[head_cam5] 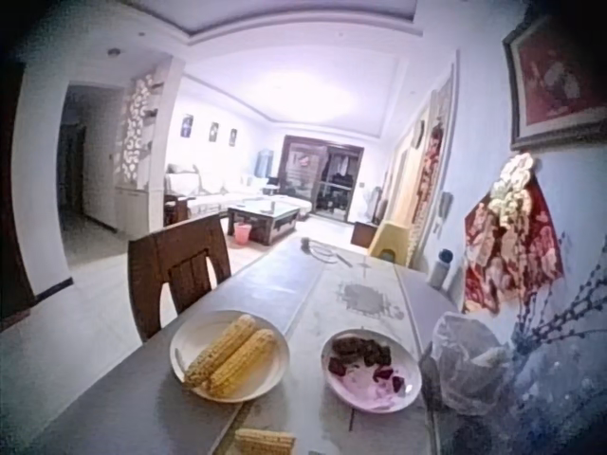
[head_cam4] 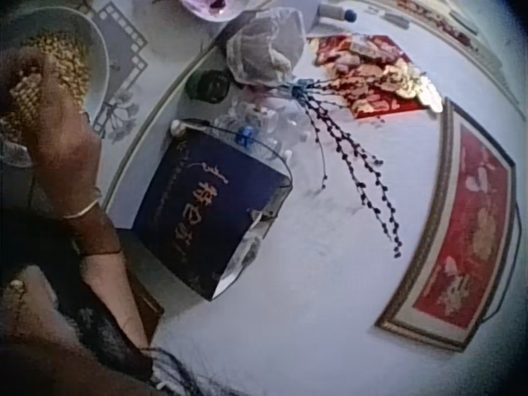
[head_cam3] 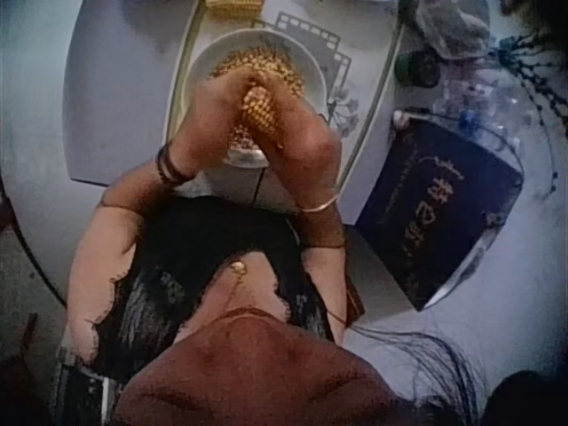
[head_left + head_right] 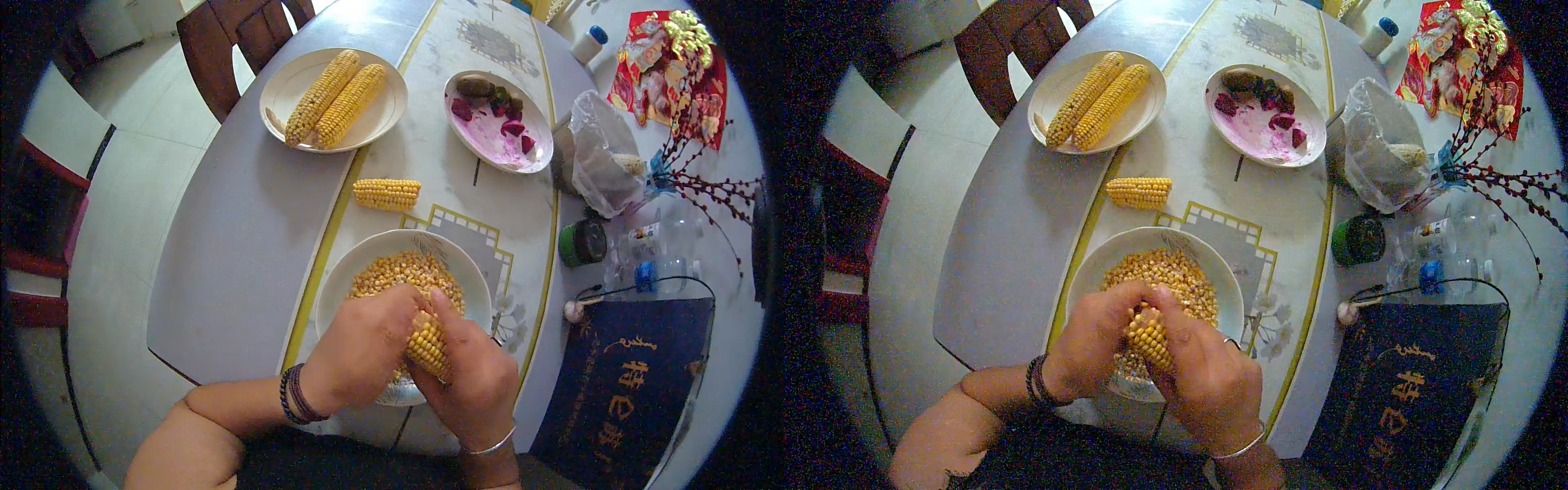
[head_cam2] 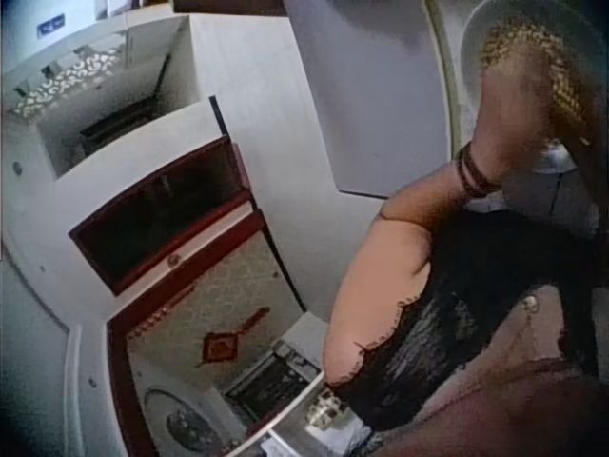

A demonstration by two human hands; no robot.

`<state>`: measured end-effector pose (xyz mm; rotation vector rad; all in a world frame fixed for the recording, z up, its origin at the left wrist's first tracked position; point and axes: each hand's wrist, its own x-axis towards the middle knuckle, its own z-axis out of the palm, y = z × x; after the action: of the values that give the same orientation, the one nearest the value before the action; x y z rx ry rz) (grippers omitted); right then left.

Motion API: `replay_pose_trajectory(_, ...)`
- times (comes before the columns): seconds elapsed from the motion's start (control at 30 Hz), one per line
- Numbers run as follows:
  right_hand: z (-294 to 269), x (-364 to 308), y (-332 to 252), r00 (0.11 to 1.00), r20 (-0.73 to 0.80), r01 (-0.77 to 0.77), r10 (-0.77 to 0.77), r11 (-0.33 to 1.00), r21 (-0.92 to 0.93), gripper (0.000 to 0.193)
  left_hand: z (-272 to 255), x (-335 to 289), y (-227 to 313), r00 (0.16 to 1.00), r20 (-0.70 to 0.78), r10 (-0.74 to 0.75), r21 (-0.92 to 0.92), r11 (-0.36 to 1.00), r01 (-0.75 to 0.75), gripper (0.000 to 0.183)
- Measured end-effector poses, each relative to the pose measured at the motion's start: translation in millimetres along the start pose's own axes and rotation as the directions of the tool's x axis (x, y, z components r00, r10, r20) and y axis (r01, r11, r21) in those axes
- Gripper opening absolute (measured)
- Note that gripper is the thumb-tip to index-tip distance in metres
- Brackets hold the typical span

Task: The person sits at a dining table and manually removes corn kernels from the cob by hand. They hold a corn cob over a white bowl and pull the kernels off one by one, allowing them to fall into the bowl. The person continues this repetitive process, handling multiple cobs and accumulating a pile of loose kernels.

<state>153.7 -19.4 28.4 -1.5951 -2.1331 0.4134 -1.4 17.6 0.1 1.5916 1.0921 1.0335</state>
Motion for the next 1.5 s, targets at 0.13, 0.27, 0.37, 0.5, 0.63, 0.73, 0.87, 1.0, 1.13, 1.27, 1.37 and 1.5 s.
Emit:
replay_pose_trajectory(0.13,1,-3,-3,1.0,0.007,0.012,-0.012,1.0,-0.004,0.07,2,-2,-2,0.998,0.057,-0.01,-0.035,0.999,0.012,0.032)
replay_pose_trajectory(0.27,3,-3,-2,0.996,0.018,0.089,-0.089,0.996,0.013,0.067,4,-4,-4,0.995,0.0,-0.1,-0.184,0.978,0.098,0.033)
replay_pose_trajectory(0.37,5,-5,-4,0.994,0.053,0.102,-0.1,0.994,-0.039,0.065,5,-4,-11,0.981,-0.008,-0.192,-0.253,0.95,0.184,0.033)
replay_pose_trajectory(0.5,4,-7,-10,0.997,0.037,0.071,-0.069,0.995,-0.067,0.067,1,-3,-13,0.968,0.063,-0.245,-0.271,0.929,0.253,0.036)
replay_pose_trajectory(0.63,-7,-7,-14,0.99,0.099,-0.107,0.097,0.988,0.107,0.073,4,-6,-16,0.993,0.068,-0.097,-0.235,0.966,0.111,0.037)
replay_pose_trajectory(0.73,-15,-10,-1,0.98,0.101,-0.192,0.169,0.932,0.307,0.07,4,-3,-18,0.98,0.153,-0.126,-0.242,0.957,0.161,0.034)
replay_pose_trajectory(0.87,-20,-6,12,0.996,0.081,-0.05,0.024,0.937,0.346,0.062,-2,0,3,0.976,0.202,-0.082,-0.113,0.988,0.107,0.031)
replay_pose_trajectory(1.0,2,-14,9,0.996,-0.027,-0.062,0.08,0.904,0.423,0.055,2,-4,-2,0.983,0.144,-0.112,-0.113,0.985,0.129,0.03)
replay_pose_trajectory(1.13,8,-24,8,0.989,-0.127,0.091,-0.075,0.987,0.131,0.052,16,-12,-15,0.995,0.047,-0.089,-0.203,0.974,0.097,0.027)
replay_pose_trajectory(1.27,11,-22,10,0.98,-0.113,0.176,-0.164,0.978,0.11,0.054,16,-10,-25,0.985,0.074,-0.157,-0.245,0.954,0.17,0.03)
replay_pose_trajectory(1.37,13,-19,13,0.973,-0.103,0.216,-0.208,0.973,0.08,0.056,9,-5,-30,0.974,0.138,-0.182,-0.232,0.95,0.21,0.034)
replay_pose_trajectory(1.5,7,-18,5,0.979,-0.169,0.125,-0.115,0.991,0.053,0.063,2,-4,-15,0.971,0.154,-0.183,-0.361,0.904,0.227,0.038)
